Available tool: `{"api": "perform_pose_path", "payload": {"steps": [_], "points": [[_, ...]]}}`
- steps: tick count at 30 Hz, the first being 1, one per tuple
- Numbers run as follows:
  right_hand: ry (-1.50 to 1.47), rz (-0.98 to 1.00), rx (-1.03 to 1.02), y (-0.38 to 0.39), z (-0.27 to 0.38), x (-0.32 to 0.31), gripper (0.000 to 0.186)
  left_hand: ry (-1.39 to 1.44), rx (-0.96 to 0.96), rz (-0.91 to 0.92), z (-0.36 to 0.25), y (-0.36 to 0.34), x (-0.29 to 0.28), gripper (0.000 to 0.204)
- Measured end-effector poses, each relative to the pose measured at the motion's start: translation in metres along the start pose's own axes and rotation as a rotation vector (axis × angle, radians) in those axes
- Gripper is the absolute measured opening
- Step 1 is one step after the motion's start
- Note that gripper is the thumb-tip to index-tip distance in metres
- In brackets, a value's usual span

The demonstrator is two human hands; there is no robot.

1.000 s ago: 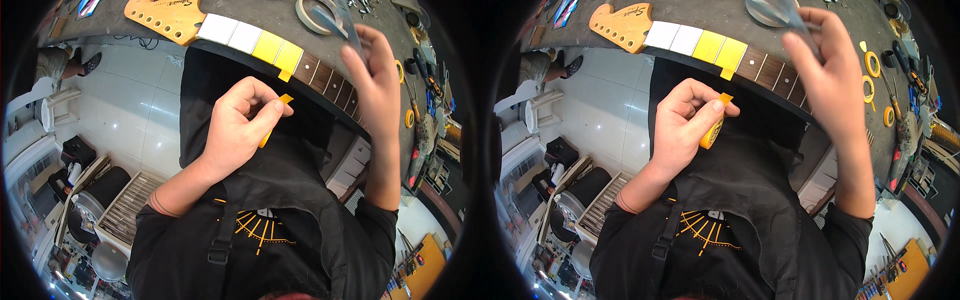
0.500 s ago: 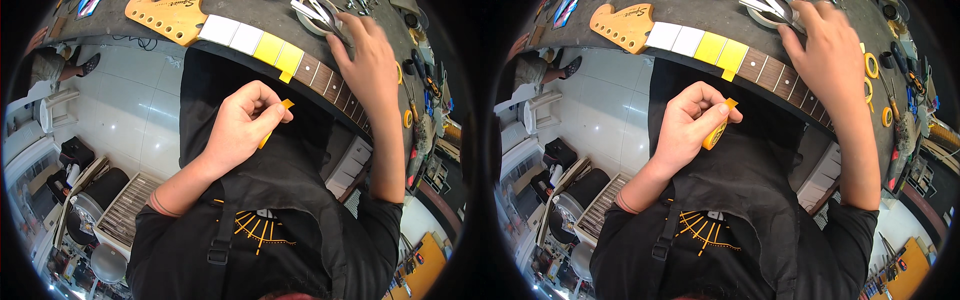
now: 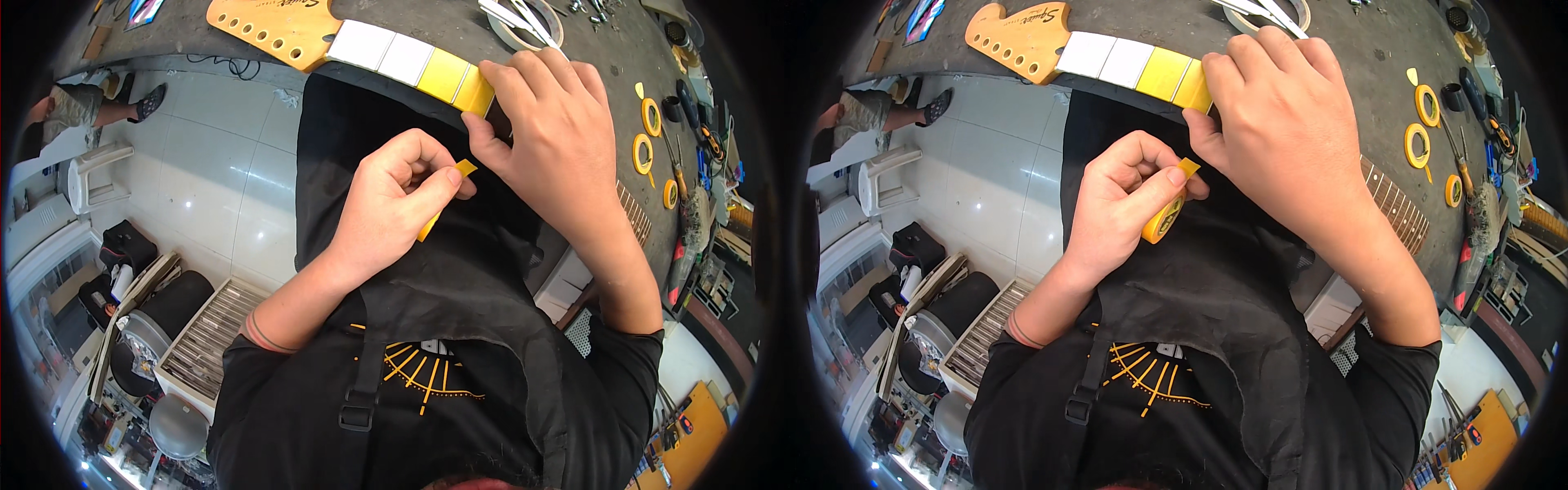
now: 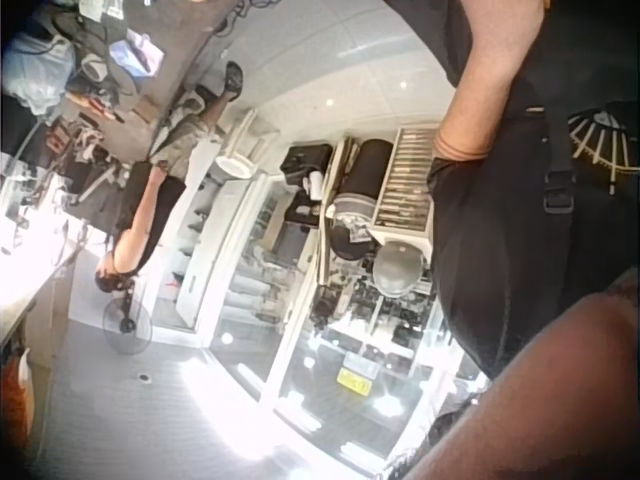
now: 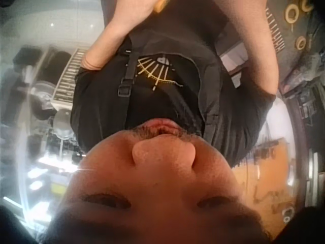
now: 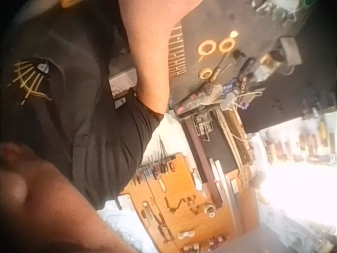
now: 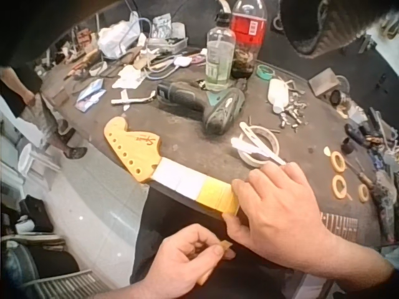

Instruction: The person applies strips of yellow tape to a guitar fretboard and uses a flat metal tool to press the tape down between the frets.

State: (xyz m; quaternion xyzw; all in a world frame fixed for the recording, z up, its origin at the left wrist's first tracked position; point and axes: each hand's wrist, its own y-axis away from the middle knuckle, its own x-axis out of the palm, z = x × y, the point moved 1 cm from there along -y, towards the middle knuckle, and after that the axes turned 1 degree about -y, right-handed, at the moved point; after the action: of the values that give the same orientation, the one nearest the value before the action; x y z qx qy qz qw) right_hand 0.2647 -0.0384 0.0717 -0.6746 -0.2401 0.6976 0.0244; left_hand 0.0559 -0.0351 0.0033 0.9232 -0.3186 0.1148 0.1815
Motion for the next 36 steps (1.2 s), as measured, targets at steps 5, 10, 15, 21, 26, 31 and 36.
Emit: {"api": "perform_pose_path", "payload": {"steps": [5,10,15,21,26,31,36], "points": [[0.092,0.019,-0.026,-0.002,0.003,0.004,0.036,0.025,0.022,0.007,0.0,-0.002,-0.002,0.012],[0.077,0.02,0.033,0.002,0.007,0.005,0.037,0.01,0.03,-0.006,-0.002,-0.001,-0.003,0.011],[-0.23,0.103,0.178,0.012,0.007,-0.031,0.047,0.007,0.048,-0.028,-0.005,0.001,0.0,0.01],[-0.611,0.287,0.221,0.021,0.001,-0.039,0.021,-0.043,0.176,0.014,-0.01,-0.004,0.006,0.007],[-0.801,0.255,0.232,0.015,-0.025,-0.03,0.016,0.072,0.071,-0.026,-0.025,-0.007,0.023,0.015],[-0.988,0.339,0.417,0.001,-0.048,-0.02,0.021,-0.148,0.058,0.048,-0.012,-0.017,0.016,0.017],[-0.996,0.335,0.492,0.004,-0.055,-0.004,0.023,-0.109,0.066,-0.041,-0.014,-0.021,0.023,0.011]]}}
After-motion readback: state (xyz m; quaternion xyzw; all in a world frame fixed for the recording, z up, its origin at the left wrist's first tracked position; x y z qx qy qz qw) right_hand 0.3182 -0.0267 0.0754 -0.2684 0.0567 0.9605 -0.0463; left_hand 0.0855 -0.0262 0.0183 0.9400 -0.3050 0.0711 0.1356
